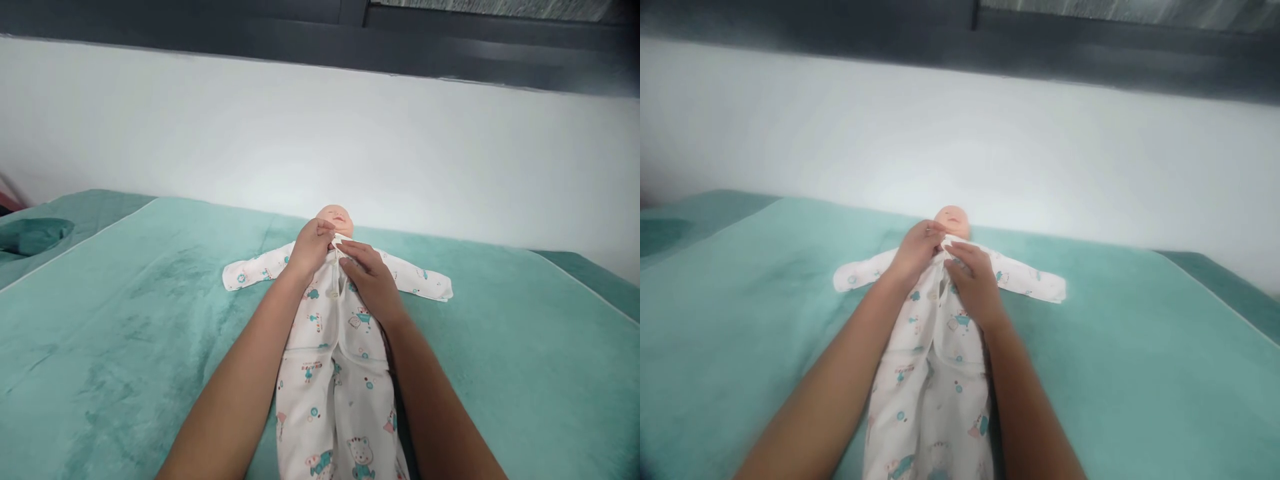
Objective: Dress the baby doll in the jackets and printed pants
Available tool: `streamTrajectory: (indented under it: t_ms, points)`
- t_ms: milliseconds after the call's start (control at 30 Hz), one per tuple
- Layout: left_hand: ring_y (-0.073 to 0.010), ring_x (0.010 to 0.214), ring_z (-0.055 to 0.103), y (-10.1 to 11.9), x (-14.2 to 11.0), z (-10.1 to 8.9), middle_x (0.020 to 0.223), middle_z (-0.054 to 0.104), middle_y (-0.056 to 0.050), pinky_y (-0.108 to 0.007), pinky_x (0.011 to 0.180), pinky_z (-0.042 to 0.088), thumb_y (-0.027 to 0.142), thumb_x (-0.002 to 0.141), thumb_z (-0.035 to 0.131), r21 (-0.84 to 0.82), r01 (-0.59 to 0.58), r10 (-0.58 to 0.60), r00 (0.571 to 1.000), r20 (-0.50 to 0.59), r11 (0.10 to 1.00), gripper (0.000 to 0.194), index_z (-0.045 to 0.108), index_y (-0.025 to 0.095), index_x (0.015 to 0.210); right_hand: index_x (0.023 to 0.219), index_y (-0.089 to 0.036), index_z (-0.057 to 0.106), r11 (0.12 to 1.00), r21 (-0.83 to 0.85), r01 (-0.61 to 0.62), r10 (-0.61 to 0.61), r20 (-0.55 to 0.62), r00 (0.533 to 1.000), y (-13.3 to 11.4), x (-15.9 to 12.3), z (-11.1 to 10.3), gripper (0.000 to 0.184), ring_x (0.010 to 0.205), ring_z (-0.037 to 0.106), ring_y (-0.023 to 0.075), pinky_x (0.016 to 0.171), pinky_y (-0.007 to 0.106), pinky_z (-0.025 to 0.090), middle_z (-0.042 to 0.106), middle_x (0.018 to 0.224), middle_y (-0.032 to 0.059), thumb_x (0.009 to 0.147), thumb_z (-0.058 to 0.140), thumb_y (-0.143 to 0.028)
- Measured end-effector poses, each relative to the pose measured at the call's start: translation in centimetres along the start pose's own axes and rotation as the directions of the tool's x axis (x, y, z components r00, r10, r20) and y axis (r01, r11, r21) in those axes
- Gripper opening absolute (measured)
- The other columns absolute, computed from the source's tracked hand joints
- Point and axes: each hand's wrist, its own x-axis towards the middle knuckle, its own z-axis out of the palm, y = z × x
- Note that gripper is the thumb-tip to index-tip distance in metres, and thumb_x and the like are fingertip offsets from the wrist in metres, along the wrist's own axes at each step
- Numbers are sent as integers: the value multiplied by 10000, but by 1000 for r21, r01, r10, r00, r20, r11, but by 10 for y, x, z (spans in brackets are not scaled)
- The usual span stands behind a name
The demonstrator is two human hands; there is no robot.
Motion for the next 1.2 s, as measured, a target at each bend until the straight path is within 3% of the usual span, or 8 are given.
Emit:
streamTrajectory:
  t_ms: [200, 333, 500, 667, 833, 967, 1100, 1200]
  points:
    - [-168, 785, 604, -3, 3, 0, 839, 668, -28, -298, 782, 462, 145, 764, 535, 439, -94, 159, 981, -114, 893, 119, 619, 191, 835, 1061, -266, 697, 986, 128, -104, 114, -72, 991, 2, -4, -3, 268, 1164, 559, 217, 1055, 418, 375, 658, 1210, 28, 823, 584, -309]
    - [-182, 846, 615, -6, 4, 0, 900, 692, -42, -308, 824, 466, 122, 766, 535, 561, -101, 194, 975, -109, 821, 150, 656, 188, 826, 1025, -247, 697, 987, 128, -99, 110, -77, 991, 2, -3, -3, 252, 1152, 563, 216, 1051, 410, 370, 671, 1177, 31, 810, 570, -276]
    - [-183, 887, 615, -7, 2, 0, 1004, 670, -66, -325, 888, 465, 100, 793, 498, 582, -163, 238, 970, -56, 797, 229, 701, 183, 861, 1026, -244, 678, 983, 143, -116, 132, -107, 985, -1, -3, -2, 254, 1126, 563, 212, 1025, 399, 383, 663, 1172, 33, 807, 551, -269]
    - [-172, 846, 605, -5, -10, 1, 1014, 651, -66, -311, 847, 471, 98, 788, 488, 574, -205, 316, 943, -101, 793, 256, 681, 182, 934, 910, -232, 643, 991, 5, -133, 131, -241, 962, -14, -7, -5, 153, 806, 570, 170, 770, 325, 445, 660, 932, 20, 827, 544, -313]
    - [-165, 830, 601, -4, -36, -9, 916, 670, -35, -297, 810, 461, 164, 806, 524, 503, -197, 299, 945, -131, 841, 165, 656, 183, 903, 768, -227, 575, 974, -211, -86, 86, -11, 996, -30, -13, -7, 198, 662, 494, 146, 652, 298, 381, 585, 732, -19, 819, 591, -418]
    - [-156, 832, 597, -4, -53, -21, 895, 662, -19, -281, 791, 454, 271, 846, 545, 446, -206, 240, 970, -21, 871, 147, 663, 191, 810, 761, -227, 544, 926, -372, -58, 72, 22, 997, -36, -15, -4, 202, 704, 496, 153, 659, 302, 351, 596, 796, -15, 811, 605, -413]
    - [-153, 834, 580, -2, -58, -25, 913, 643, -20, -276, 786, 447, 310, 840, 578, 431, -210, 213, 976, 43, 877, 151, 676, 196, 826, 755, -230, 575, 931, -348, -106, 114, 3, 993, -36, -14, -3, 173, 677, 491, 151, 645, 305, 347, 608, 761, -17, 854, 531, -364]
    - [-155, 821, 571, 0, -58, -25, 893, 646, -19, -279, 775, 439, 324, 835, 592, 404, -197, 186, 980, 68, 893, 151, 676, 198, 831, 772, -233, 616, 965, -180, -188, 190, -9, 982, -34, -14, -5, 197, 632, 485, 141, 616, 292, 365, 589, 693, -28, 853, 533, -392]
